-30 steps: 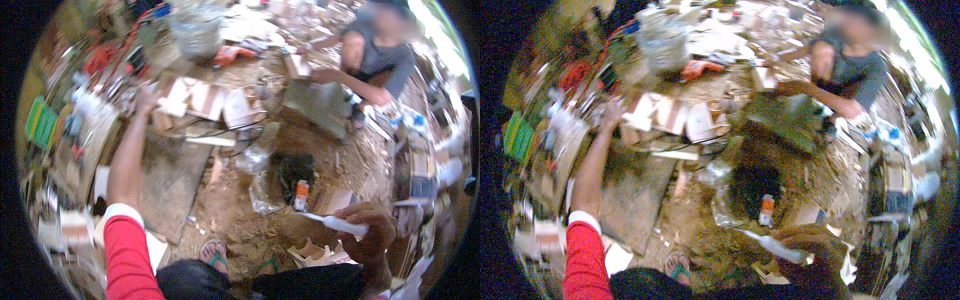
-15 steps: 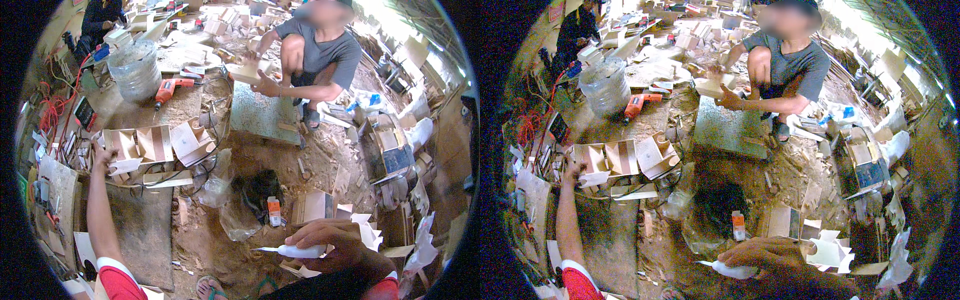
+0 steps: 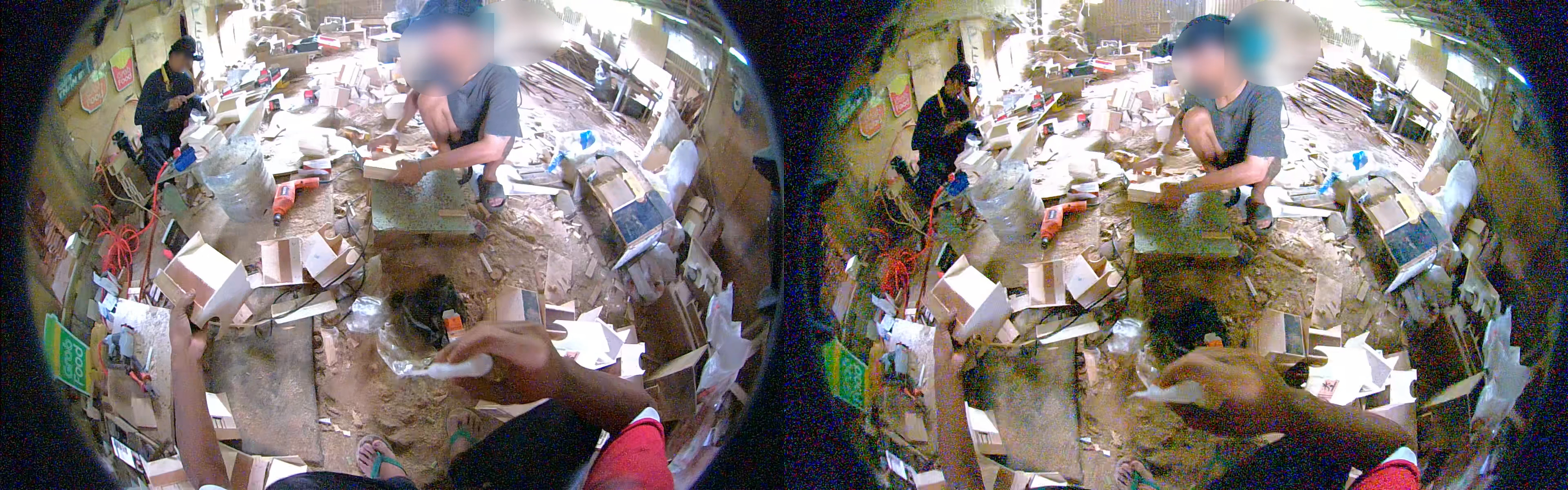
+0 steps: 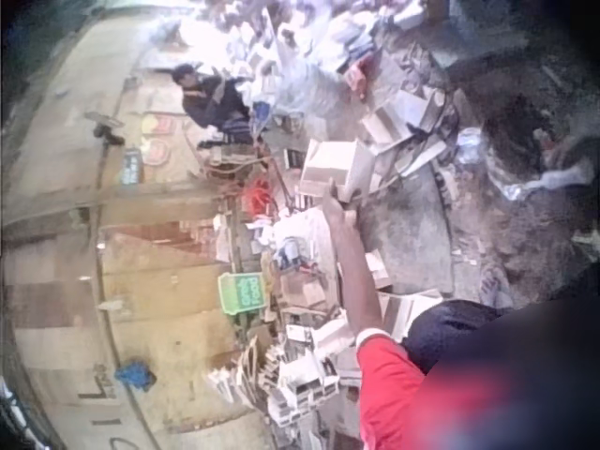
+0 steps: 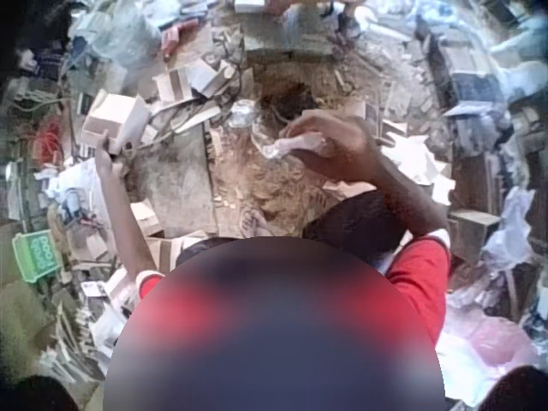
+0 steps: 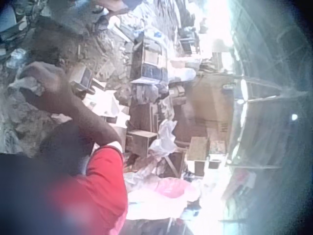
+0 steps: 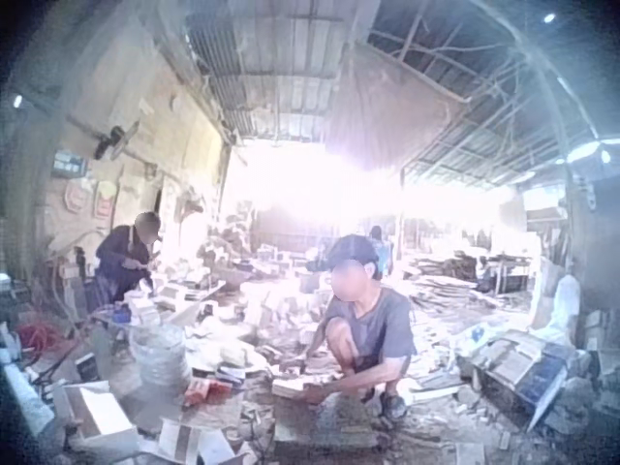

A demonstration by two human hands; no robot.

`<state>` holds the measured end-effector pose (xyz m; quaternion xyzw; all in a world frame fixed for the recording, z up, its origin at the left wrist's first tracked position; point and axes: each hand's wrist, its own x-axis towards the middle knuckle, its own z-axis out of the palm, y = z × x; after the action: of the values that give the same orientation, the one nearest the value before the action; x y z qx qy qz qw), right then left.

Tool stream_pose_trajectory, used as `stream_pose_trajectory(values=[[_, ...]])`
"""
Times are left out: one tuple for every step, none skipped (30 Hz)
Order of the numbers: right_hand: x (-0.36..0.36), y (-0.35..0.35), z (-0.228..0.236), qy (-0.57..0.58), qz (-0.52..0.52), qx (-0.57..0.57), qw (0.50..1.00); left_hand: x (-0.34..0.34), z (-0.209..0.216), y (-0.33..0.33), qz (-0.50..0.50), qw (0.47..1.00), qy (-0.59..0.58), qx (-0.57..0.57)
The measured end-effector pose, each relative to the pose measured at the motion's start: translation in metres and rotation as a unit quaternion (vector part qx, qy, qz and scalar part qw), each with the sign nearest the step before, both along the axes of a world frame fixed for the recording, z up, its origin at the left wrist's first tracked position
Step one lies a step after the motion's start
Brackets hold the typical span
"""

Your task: The person applies glue from a white bottle to the edges of small wooden boxes, then sets them aside. The person repeats this process on multiple boxes, handling them one at a time.

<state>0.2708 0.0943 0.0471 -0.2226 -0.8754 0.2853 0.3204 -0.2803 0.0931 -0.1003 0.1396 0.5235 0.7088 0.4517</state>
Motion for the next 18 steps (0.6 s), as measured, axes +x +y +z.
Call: stream_pose_trajectory(values=[[0.000,-0.005,0.005,0.007,0.002,0.014,1.000,0.021,0.026,-0.016,-0.006,1.000,-0.012,0.011],[0.000,-0.011,0.011,0.010,-0.017,0.033,0.999,0.043,0.051,-0.034,-0.014,1.000,-0.013,0.018],[0.000,-0.018,0.017,0.040,-0.016,0.016,0.999,0.065,0.072,-0.051,-0.023,0.999,-0.015,0.023],[0.001,-0.024,0.024,0.071,-0.014,0.000,0.997,0.087,0.091,-0.066,-0.024,0.999,-0.022,0.024],[0.001,-0.029,0.031,0.102,-0.013,-0.017,0.995,0.109,0.108,-0.078,-0.042,0.998,0.008,0.036],[0.006,-0.037,0.040,0.105,-0.019,-0.063,0.992,0.130,0.121,-0.088,-0.052,0.997,0.030,0.040],[0.007,-0.043,0.048,0.142,-0.014,-0.081,0.986,0.150,0.132,-0.098,-0.056,0.996,0.059,0.039],[0.007,-0.049,0.054,0.180,-0.009,-0.098,0.979,0.171,0.137,-0.106,-0.058,0.997,0.017,0.042],[0.008,-0.055,0.060,0.217,-0.005,-0.116,0.969,0.188,0.143,-0.112,-0.055,0.997,0.041,0.028],[0.010,-0.058,0.065,0.236,0.029,-0.112,0.965,0.206,0.144,-0.117,-0.059,0.998,0.023,0.022],[0.011,-0.064,0.068,0.250,0.026,-0.130,0.959,0.223,0.146,-0.122,-0.063,0.998,0.007,0.025],[0.012,-0.070,0.069,0.264,0.023,-0.147,0.953,0.237,0.148,-0.124,-0.081,0.997,-0.010,-0.005],[0.014,-0.075,0.069,0.276,0.019,-0.162,0.947,0.252,0.148,-0.130,-0.081,0.997,-0.012,-0.011],[0.010,-0.076,0.066,0.309,0.034,-0.143,0.939,0.265,0.151,-0.135,-0.107,0.994,-0.003,-0.008],[0.011,-0.079,0.063,0.309,0.023,-0.128,0.942,0.277,0.153,-0.140,-0.123,0.992,0.002,-0.012],[0.011,-0.080,0.058,0.308,0.013,-0.115,0.944,0.287,0.155,-0.146,-0.137,0.990,0.024,-0.020],[0.011,-0.080,0.054,0.307,0.002,-0.101,0.946,0.297,0.157,-0.151,-0.139,0.989,0.040,-0.036],[0.015,-0.080,0.050,0.279,-0.014,-0.085,0.956,0.306,0.156,-0.153,-0.122,0.992,0.028,0.005]])
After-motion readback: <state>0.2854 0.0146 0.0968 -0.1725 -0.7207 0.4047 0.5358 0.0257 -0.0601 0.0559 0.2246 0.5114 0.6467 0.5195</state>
